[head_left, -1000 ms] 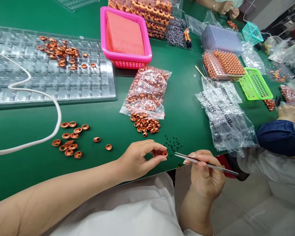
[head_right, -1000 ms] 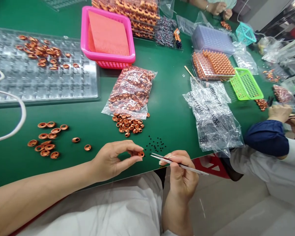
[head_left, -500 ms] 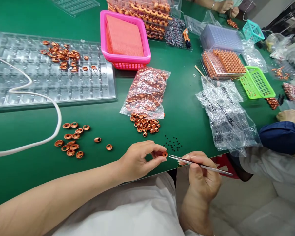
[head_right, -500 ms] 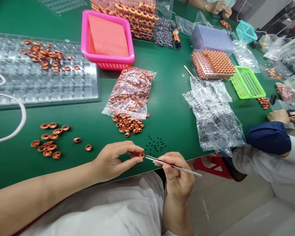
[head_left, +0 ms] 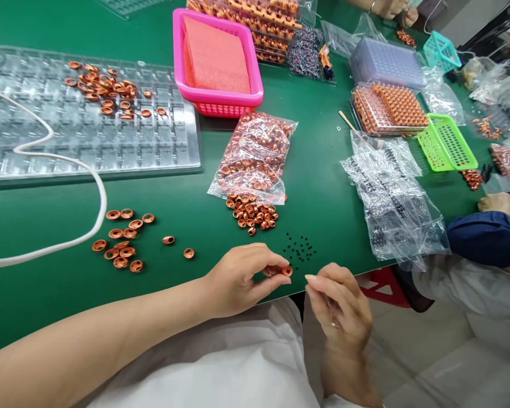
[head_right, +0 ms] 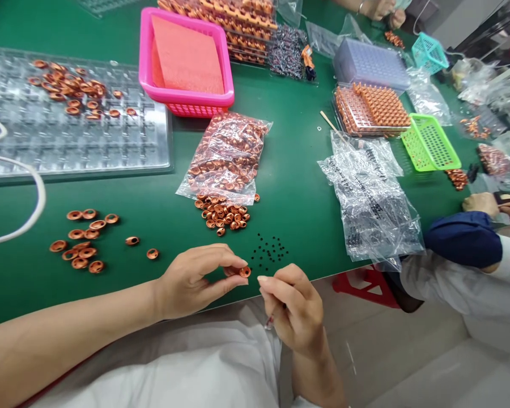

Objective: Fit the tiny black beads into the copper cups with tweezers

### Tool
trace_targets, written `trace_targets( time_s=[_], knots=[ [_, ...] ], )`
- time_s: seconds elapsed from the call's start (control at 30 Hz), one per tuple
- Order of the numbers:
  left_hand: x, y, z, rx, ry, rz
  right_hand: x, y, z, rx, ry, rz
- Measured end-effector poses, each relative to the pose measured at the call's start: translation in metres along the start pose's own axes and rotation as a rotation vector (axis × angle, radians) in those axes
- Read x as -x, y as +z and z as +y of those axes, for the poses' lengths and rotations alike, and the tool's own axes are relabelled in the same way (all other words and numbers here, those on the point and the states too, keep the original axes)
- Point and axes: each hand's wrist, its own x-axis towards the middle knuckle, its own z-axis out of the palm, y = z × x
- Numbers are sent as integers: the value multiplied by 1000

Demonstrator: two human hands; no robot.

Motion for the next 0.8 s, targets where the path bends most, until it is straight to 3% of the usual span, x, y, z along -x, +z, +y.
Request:
trace_targets(
  time_s=[0.2,0.4,0.5,0.63,0.8],
  knots=[
    [0,-1,-1,15,61,-102,-6,-3,13,68,-244,-188],
    [2,2,0,22,120,-126,-11,-12,18,172,-438,-318],
    [3,3,1,13,146,-136,-13,-15,11,177,-476,-348],
    [5,4,2,-27,172,-136,-14,-16,3,217,-415,-383],
    [7,6,3,-41,181,-126,-21,-17,6,182,-570,-397]
  ],
)
